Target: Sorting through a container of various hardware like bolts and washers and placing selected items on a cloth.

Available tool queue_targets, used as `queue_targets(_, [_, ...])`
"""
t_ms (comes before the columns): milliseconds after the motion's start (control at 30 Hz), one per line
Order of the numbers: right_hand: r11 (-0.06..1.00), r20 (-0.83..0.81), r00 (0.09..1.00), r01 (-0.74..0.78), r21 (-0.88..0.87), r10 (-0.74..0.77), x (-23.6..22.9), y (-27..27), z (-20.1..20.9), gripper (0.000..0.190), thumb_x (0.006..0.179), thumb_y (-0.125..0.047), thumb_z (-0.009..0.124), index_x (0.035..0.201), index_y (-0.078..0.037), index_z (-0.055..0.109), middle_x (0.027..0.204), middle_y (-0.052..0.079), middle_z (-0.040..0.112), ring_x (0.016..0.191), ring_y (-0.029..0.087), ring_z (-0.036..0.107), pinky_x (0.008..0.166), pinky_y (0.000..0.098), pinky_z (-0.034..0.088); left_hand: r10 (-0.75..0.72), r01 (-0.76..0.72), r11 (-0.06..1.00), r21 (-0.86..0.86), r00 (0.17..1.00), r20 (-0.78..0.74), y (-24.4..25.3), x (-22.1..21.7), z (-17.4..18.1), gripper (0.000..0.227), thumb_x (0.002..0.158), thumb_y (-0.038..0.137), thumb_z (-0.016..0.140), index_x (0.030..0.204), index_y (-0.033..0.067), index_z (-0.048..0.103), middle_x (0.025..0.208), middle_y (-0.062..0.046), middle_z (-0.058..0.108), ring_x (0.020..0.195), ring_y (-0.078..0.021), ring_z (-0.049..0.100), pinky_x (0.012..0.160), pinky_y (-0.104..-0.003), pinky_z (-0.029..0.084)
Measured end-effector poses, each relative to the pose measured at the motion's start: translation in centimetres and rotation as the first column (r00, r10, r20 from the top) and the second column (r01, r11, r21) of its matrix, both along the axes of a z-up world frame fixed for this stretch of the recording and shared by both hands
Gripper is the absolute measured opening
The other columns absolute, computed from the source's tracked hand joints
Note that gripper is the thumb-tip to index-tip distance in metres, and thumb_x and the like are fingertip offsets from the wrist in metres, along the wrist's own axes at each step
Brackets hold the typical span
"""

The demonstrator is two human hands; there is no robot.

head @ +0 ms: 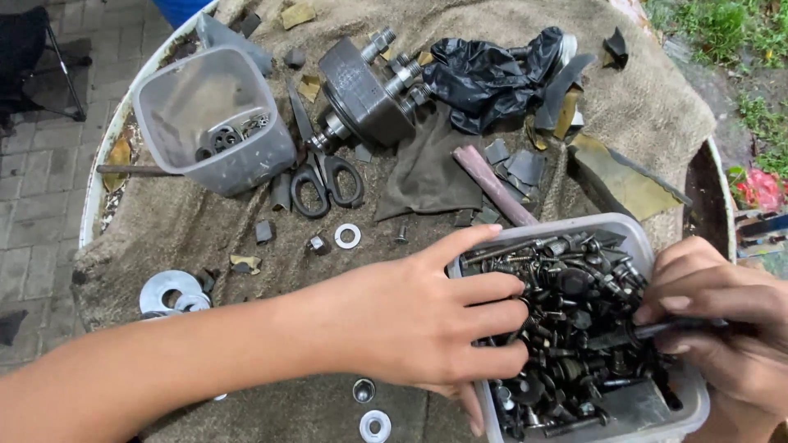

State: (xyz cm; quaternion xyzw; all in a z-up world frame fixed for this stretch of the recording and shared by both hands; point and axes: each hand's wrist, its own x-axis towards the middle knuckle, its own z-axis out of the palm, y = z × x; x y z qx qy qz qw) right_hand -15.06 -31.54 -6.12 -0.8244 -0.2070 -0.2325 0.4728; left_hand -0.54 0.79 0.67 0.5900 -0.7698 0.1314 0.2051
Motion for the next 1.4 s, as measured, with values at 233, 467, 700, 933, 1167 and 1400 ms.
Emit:
queue_targets(233, [0.985,-0.006,0.992,0.128,0.112,-0.128,-0.7,1.1,-1.0,0.038,0.088,-0.037,0.067,0.118,-0.015,0.059,0.09,0.005,0.075,0.073,0.017,0.072,0.092,0.0368,0.056,-0.044,0.04,0.997,-0.059,0.997,-0.064,-0.5,-0.6,0.2,0.056,0.099,0.059,0.038,0.093,0.0077,0.059,0.094,-0.009,0.055,0.091,-0.0273,0.058,0.111,-0.06,0.047])
queue_targets(467, [0.942,0.037,0.958,0.287,-0.173,-0.285,0.8,4.2,4.7,0.012,0.101,-0.012,0.058,0.106,-0.002,0.062,0.093,0.011,0.07,0.081,0.023,0.063,0.089,0.0365,0.046,-0.008,0.007,1.0,-0.011,0.999,-0.051,-0.7,-0.7,0.1,0.063,0.093,0.067,0.04,0.1,0.0084,0.062,0.101,-0.009,0.059,0.101,-0.0288,0.061,0.111,-0.056,0.046])
queue_targets(700, [0.859,-0.201,0.915,-0.399,-0.32,0.35,6.0,6.0,10.4,0.025,0.092,-0.032,0.059,0.083,-0.013,0.073,0.068,-0.009,0.074,0.057,0.01,0.066,0.078,0.032,0.048,0.003,-0.003,1.0,-0.009,1.0,-0.007,-0.7,-0.4,0.4,0.061,0.094,0.067,0.04,0.107,0.0136,0.066,0.106,-0.008,0.062,0.103,-0.0268,0.062,0.11,-0.052,0.045])
queue_targets(933, [0.982,-0.032,0.984,-0.18,-0.056,0.178,5.3,6.1,9.3,0.027,0.095,-0.025,0.049,0.082,-0.005,0.063,0.08,0.011,0.079,0.066,0.02,0.081,0.075,0.0367,0.06,-0.039,0.038,0.999,-0.027,0.998,-0.05,-0.9,-0.1,0.4,0.056,0.105,0.054,0.031,0.103,0.0097,0.066,0.097,-0.01,0.06,0.095,-0.031,0.061,0.102,-0.052,0.048])
queue_targets(1167, [0.904,-0.211,0.941,-0.319,-0.285,0.265,6.1,5.4,9.0,0.016,0.092,-0.021,0.062,0.094,-0.009,0.073,0.088,-0.001,0.08,0.073,0.016,0.076,0.07,0.0297,0.062,-0.046,0.044,0.999,-0.019,0.997,-0.06,-0.9,0.1,0.3,0.056,0.103,0.055,0.035,0.101,0.0082,0.065,0.097,-0.01,0.059,0.099,-0.0312,0.062,0.102,-0.051,0.048])
queue_targets(1400, [0.868,-0.222,0.903,-0.419,-0.267,0.368,6.0,4.8,8.7,0.034,0.098,-0.034,0.052,0.089,-0.01,0.074,0.075,-0.003,0.074,0.059,0.016,0.066,0.072,0.0342,0.053,-0.034,0.033,0.999,-0.018,0.999,-0.039,-0.9,0.1,0.2,0.06,0.103,0.057,0.03,0.102,0.0085,0.065,0.096,-0.009,0.059,0.099,-0.0303,0.062,0.101,-0.05,0.048])
